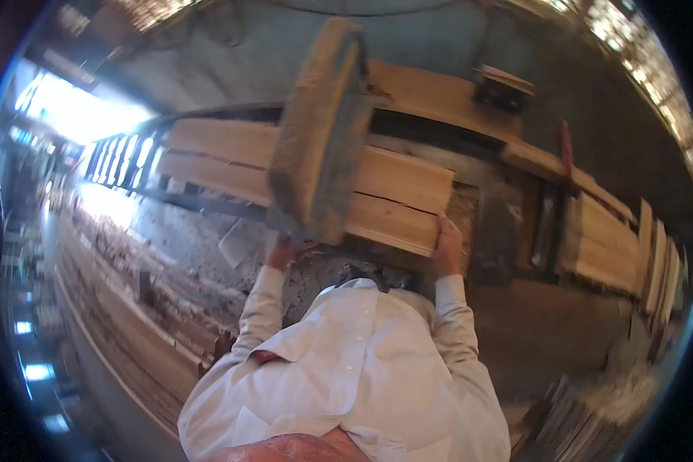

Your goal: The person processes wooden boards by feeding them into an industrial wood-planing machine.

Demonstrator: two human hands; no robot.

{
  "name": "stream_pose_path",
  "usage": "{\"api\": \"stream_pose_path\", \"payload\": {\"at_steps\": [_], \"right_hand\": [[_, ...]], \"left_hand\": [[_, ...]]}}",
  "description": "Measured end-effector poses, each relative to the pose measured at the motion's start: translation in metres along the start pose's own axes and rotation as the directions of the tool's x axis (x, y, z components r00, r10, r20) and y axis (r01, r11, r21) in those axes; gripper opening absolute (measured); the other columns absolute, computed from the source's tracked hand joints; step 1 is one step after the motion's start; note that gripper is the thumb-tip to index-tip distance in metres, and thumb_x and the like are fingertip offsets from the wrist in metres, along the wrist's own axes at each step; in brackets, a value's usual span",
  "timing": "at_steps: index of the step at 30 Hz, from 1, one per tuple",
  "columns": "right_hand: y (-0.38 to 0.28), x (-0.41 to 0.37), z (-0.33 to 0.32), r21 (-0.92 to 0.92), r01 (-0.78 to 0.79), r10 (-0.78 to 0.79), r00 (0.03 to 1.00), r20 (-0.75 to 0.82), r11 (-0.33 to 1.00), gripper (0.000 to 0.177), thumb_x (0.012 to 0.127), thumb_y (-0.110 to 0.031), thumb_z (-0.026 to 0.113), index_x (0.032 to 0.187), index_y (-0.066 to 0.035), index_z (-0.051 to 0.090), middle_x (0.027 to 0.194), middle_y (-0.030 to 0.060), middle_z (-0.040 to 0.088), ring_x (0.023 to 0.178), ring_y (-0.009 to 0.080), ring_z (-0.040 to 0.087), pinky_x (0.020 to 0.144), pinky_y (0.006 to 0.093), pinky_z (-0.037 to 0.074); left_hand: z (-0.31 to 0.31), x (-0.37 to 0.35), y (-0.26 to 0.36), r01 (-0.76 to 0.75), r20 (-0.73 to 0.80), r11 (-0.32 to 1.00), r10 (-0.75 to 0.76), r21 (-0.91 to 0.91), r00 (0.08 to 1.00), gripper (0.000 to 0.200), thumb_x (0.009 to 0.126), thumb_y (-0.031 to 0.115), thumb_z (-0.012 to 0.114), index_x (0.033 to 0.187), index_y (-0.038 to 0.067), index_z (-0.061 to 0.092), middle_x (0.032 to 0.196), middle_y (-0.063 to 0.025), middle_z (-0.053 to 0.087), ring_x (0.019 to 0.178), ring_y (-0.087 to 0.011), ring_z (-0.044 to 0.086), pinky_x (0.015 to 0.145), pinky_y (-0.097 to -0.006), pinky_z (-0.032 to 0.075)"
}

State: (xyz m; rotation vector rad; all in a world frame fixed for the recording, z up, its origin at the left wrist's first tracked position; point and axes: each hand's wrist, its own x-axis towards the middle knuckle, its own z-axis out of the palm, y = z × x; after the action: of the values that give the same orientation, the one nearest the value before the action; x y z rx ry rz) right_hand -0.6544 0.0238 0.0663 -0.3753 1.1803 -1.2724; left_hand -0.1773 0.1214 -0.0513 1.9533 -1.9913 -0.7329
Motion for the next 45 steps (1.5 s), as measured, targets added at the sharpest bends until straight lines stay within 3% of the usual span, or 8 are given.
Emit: {"api": "stream_pose_path", "payload": {"at_steps": [1, 12, 20, 24, 30, 31, 33, 45], "right_hand": [[-0.001, 0.003, -0.008, -0.032, 0.017, -0.018, 1.0, -0.02, 0.999, 0.04, 0.101, -0.03, 0.068, 0.115, 0.007, 0.07, 0.105, 0.0108, 0.072, 0.091, 0.0175, 0.067, 0.08, 0.0327, 0.054], [-0.078, 0.043, -0.125, -0.21, 0.109, -0.153, 0.967, -0.204, 0.972, 0.041, 0.095, -0.033, 0.075, 0.104, 0.007, 0.074, 0.094, 0.0075, 0.074, 0.084, 0.014, 0.066, 0.075, 0.0311, 0.052], [-0.111, 0.087, -0.154, -0.595, 0.323, -0.498, 0.854, -0.152, 0.736, 0.036, 0.094, -0.03, 0.074, 0.103, 0.006, 0.074, 0.095, 0.0127, 0.076, 0.087, 0.0222, 0.07, 0.082, 0.0375, 0.054], [-0.216, 0.043, -0.126, -0.886, 0.332, -0.926, 0.303, -0.226, 0.325, 0.039, 0.094, -0.032, 0.071, 0.112, 0.003, 0.072, 0.115, 0.0238, 0.072, 0.107, 0.0374, 0.069, 0.096, 0.0402, 0.052], [-0.134, 0.026, -0.14, -0.91, 0.375, -0.673, 0.721, 0.167, 0.176, 0.055, 0.094, -0.043, 0.071, 0.129, -0.001, 0.066, 0.135, 0.0217, 0.063, 0.13, 0.0372, 0.056, 0.109, 0.0468, 0.043], [-0.114, 0.028, -0.145, -0.932, 0.337, -0.689, 0.708, 0.156, 0.135, 0.057, 0.094, -0.045, 0.07, 0.131, -0.002, 0.064, 0.139, 0.0214, 0.06, 0.134, 0.0365, 0.052, 0.112, 0.0472, 0.04], [-0.084, 0.03, -0.15, -0.962, 0.266, -0.715, 0.684, 0.146, 0.057, 0.062, 0.095, -0.048, 0.069, 0.137, -0.003, 0.06, 0.147, 0.0208, 0.053, 0.141, 0.0351, 0.044, 0.118, 0.048, 0.033], [-0.076, 0.049, -0.152, -0.952, 0.292, -0.742, 0.616, 0.265, -0.097, 0.064, 0.094, -0.051, 0.067, 0.139, -0.006, 0.06, 0.152, 0.0133, 0.053, 0.146, 0.0328, 0.041, 0.122, 0.052, 0.025]], "left_hand": [[0.02, 0.01, -0.056, -0.171, 0.141, 0.839, 0.114, 0.516, 0.983, 0.025, 0.081, 0.023, 0.076, 0.101, 0.009, 0.075, 0.1, -0.0104, 0.072, 0.091, -0.0273, 0.068, 0.086, -0.0449, 0.055], [-0.13, -0.041, 0.063, 0.145, -0.014, 0.208, -0.614, -0.967, 0.789, 0.039, 0.105, 0.028, 0.061, 0.122, -0.007, 0.057, 0.112, -0.0226, 0.071, 0.097, -0.0292, 0.075, 0.078, -0.0351, 0.065], [-0.131, -0.009, 0.051, 0.112, -0.059, 0.345, -0.45, -0.932, 0.891, 0.03, 0.104, 0.025, 0.062, 0.12, -0.001, 0.061, 0.113, -0.0162, 0.071, 0.099, -0.0269, 0.073, 0.079, -0.0354, 0.062], [-0.135, 0.001, 0.027, 0.077, -0.224, 0.745, -0.296, -0.663, 0.929, 0.034, 0.101, 0.024, 0.064, 0.128, 0.003, 0.061, 0.109, -0.014, 0.071, 0.096, -0.0247, 0.071, 0.078, -0.0383, 0.059], [-0.14, 0.013, 0.008, -0.162, -0.4, 0.957, 0.249, 0.239, 0.882, 0.05, 0.081, 0.002, 0.072, 0.13, 0.005, 0.064, 0.105, -0.0175, 0.069, 0.098, -0.0394, 0.065, 0.087, -0.044, 0.053], [-0.138, 0.022, 0.01, -0.08, -0.411, 0.936, -0.073, -0.342, 0.909, 0.049, 0.081, 0.002, 0.072, 0.129, 0.005, 0.064, 0.105, -0.0184, 0.069, 0.097, -0.0393, 0.065, 0.086, -0.0441, 0.052], [-0.137, 0.043, -0.005, 0.068, 0.039, 0.041, -0.491, -0.997, 0.87, 0.048, 0.08, 0.003, 0.073, 0.127, 0.004, 0.065, 0.105, -0.0201, 0.069, 0.094, -0.0391, 0.064, 0.085, -0.0444, 0.051], [-0.107, 0.102, -0.011, 0.15, -0.47, 0.919, -0.321, -0.365, 0.822, 0.039, 0.085, 0.008, 0.07, 0.124, 0.004, 0.067, 0.103, -0.0198, 0.07, 0.092, -0.0361, 0.065, 0.082, -0.0427, 0.053]]}}
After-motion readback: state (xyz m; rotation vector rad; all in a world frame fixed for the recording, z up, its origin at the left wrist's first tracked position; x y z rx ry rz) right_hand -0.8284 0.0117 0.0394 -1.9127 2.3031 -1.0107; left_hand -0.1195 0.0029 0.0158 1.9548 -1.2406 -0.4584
